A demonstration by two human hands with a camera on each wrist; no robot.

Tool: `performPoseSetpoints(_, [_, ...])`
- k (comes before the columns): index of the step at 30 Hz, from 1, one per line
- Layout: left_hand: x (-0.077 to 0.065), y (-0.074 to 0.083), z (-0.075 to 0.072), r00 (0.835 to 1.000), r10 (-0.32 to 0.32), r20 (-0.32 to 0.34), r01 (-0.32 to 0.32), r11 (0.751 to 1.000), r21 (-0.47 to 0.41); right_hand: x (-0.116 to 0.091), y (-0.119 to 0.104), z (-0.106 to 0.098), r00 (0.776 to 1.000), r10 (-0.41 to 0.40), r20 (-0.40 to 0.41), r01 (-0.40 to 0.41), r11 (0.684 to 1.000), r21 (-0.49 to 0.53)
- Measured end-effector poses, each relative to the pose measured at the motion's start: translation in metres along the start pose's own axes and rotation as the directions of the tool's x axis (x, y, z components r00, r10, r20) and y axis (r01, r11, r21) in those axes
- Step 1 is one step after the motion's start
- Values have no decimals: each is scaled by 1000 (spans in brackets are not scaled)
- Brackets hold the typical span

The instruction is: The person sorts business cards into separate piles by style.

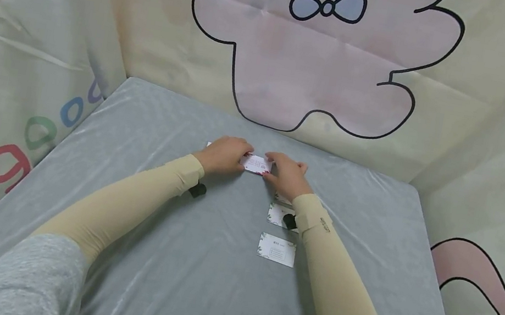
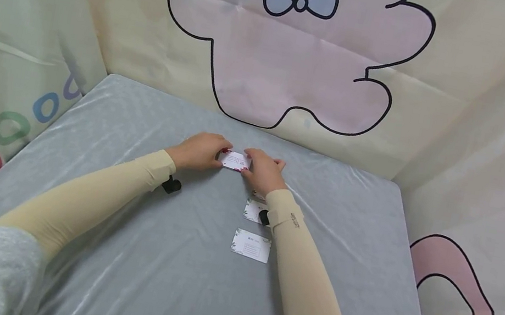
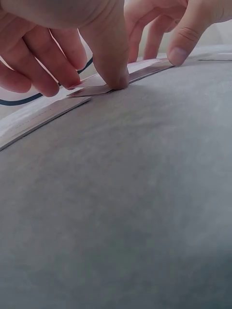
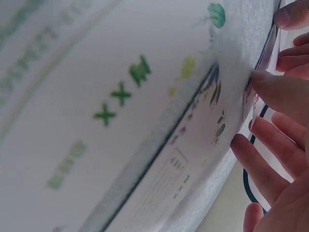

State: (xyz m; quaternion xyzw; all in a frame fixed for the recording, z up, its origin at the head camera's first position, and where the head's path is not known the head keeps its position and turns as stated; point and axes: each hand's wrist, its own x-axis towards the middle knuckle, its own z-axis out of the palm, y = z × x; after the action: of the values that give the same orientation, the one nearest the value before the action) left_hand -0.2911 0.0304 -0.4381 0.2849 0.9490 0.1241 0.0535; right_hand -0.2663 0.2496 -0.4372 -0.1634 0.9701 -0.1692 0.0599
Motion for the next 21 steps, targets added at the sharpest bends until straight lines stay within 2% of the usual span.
performPoseSetpoints(10, [0, -4, 1, 1000, -4, 9, 4, 1000, -13, 8, -1, 3, 999, 31, 19, -30, 999, -42])
performPoseSetpoints(21, [-2, -5, 0, 1000, 6, 17, -5, 1000, -26, 7, -1, 3, 999, 40, 34, -39, 999, -17])
